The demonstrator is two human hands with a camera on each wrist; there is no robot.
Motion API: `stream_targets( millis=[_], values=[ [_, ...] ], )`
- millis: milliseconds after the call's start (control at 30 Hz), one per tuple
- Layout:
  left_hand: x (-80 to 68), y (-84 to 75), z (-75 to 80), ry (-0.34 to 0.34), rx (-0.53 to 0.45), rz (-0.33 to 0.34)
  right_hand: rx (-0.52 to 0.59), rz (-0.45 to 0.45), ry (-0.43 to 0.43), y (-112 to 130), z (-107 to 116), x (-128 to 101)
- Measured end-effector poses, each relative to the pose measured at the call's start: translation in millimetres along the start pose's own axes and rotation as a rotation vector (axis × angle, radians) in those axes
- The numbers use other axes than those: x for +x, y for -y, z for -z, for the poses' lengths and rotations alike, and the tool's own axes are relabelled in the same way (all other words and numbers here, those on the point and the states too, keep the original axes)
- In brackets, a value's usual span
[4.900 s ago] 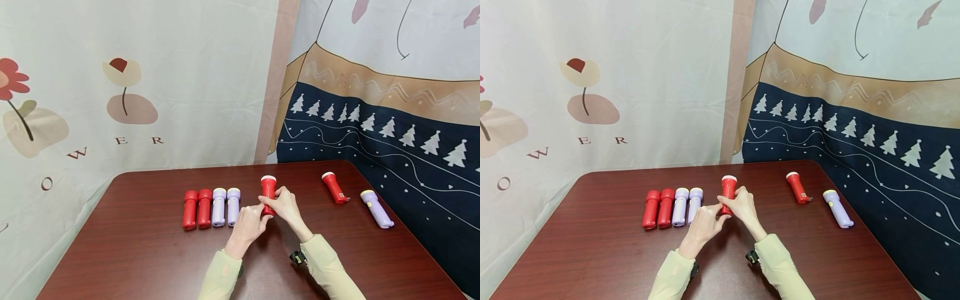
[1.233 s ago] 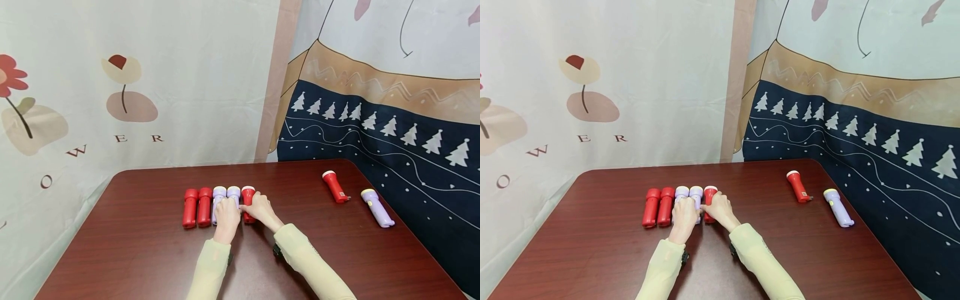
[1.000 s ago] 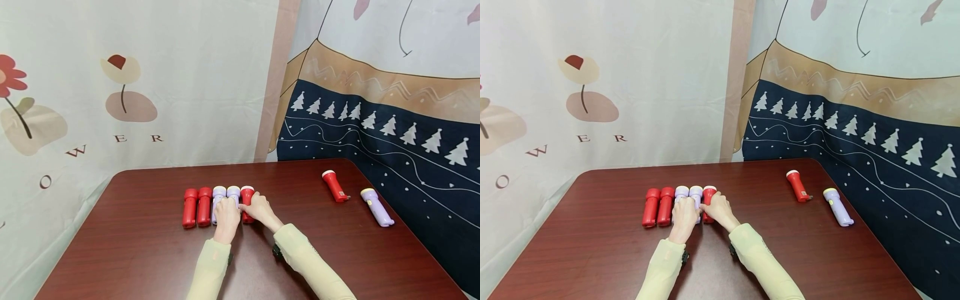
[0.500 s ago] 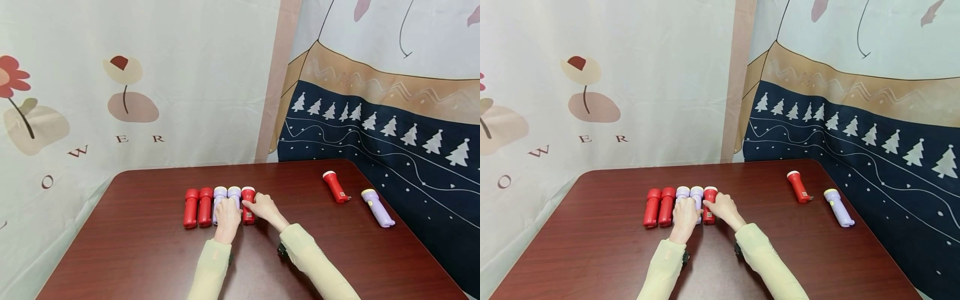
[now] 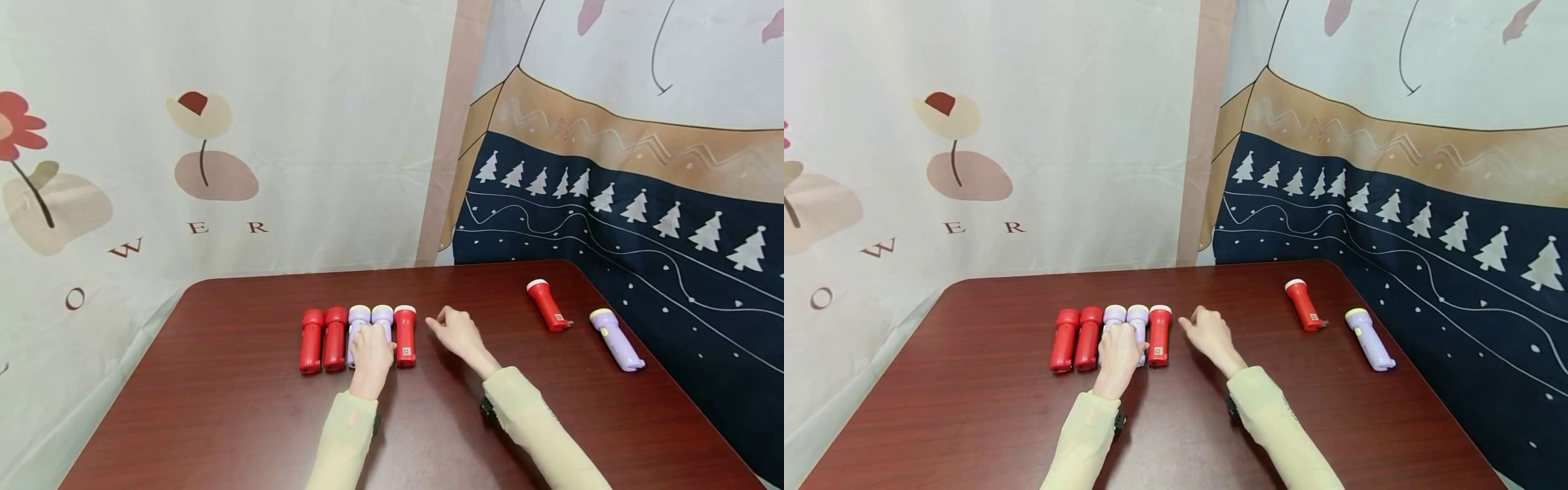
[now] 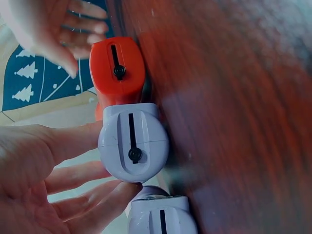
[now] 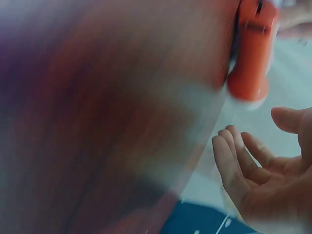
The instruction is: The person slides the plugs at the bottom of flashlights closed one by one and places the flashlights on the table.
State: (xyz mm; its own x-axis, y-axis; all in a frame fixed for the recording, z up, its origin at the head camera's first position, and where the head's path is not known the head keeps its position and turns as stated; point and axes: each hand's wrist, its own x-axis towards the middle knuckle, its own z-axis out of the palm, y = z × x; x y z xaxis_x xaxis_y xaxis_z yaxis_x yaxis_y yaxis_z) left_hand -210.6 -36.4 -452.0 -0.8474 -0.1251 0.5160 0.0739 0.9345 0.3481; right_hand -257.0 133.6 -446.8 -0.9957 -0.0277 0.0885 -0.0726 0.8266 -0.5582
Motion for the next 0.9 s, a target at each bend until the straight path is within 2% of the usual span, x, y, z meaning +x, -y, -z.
stream_targets(
  millis=[67,200,267,500,667,767,900],
  values=[
    [-0.6,2.6,-6.2,-0.029,0.011,-0.014,-0.034,-0.009,-0.031,-12.4,11.0,4.0],
    [-0.1,2.4,-6.9,-0.019,0.008,-0.004,-0.094,-0.005,-0.108,-43.2,32.3,13.5],
    [0.8,-0.8,-0.9,0.014,-0.001,0.017,-0.118,-0.003,-0.156,-59.6,41.5,17.9],
    [1.6,-5.1,3.8,0.099,0.000,0.068,-0.214,-0.004,-0.312,-111.3,72.2,27.3],
    [1.4,-5.2,4.3,0.112,-0.025,0.077,-0.325,-0.029,-0.421,-139.1,88.5,27.4],
    [1.6,-5.2,3.7,0.110,-0.022,0.078,-0.358,-0.069,-0.398,-150.5,96.4,25.6],
    [1.9,-4.6,2.5,0.106,-0.018,0.074,-0.350,-0.159,-0.272,-160.9,105.1,23.4]
  ],
)
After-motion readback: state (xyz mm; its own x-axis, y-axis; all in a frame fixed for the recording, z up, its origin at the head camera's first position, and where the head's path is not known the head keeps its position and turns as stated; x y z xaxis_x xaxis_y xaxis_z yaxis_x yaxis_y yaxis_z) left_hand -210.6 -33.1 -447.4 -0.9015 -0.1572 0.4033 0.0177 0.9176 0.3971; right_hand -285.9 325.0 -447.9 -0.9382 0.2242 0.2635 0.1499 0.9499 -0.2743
